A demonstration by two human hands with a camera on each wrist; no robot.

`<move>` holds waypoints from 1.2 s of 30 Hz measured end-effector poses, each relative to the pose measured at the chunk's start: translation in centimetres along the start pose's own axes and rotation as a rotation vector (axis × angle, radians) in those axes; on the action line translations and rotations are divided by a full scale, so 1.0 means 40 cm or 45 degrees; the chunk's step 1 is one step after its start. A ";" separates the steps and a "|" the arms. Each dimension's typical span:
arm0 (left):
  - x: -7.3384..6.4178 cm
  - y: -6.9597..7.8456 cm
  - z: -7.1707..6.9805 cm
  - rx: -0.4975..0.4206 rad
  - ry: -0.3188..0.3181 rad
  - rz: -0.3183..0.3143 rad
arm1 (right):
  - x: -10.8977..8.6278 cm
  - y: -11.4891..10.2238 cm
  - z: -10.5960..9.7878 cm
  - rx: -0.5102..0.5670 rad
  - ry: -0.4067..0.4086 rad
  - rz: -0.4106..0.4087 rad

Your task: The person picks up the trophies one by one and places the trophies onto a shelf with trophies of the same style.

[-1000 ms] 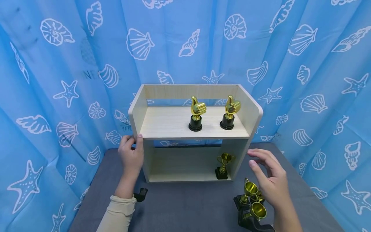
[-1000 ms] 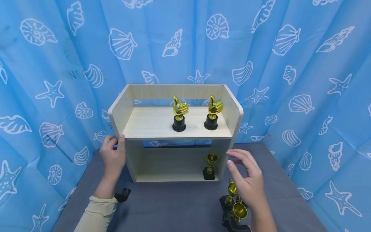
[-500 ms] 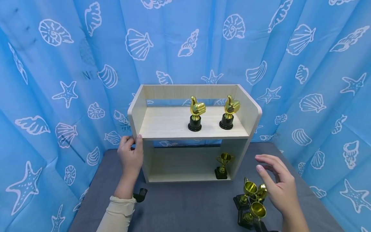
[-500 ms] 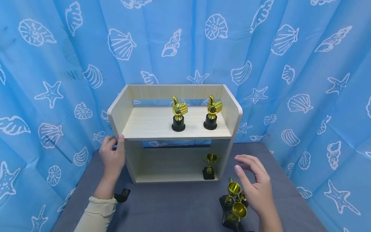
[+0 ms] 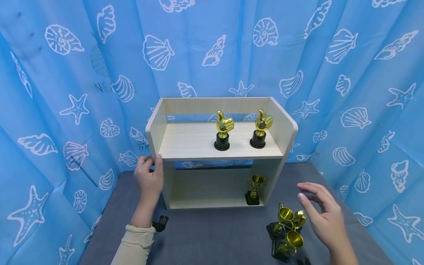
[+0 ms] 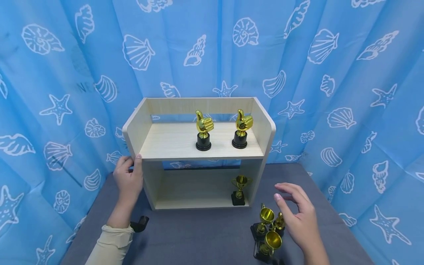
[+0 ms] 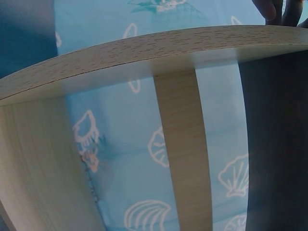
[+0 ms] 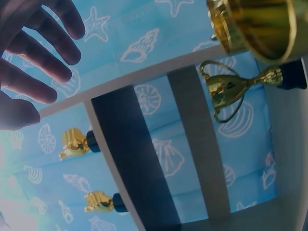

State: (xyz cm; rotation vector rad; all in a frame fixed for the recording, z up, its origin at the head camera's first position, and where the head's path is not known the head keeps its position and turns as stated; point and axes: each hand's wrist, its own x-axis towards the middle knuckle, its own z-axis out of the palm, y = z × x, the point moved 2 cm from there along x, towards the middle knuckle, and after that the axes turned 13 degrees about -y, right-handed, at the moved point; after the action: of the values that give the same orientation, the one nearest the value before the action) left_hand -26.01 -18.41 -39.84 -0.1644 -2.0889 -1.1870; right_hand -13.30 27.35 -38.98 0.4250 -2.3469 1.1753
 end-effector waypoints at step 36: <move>0.001 -0.007 0.001 0.022 -0.008 0.008 | -0.053 0.107 -0.016 -0.137 -0.106 0.219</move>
State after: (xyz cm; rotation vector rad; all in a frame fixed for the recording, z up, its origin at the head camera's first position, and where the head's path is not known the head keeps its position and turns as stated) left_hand -26.18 -18.55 -40.01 -0.1665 -2.1016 -1.1661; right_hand -13.35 30.48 -42.64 0.2433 -2.5469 1.1195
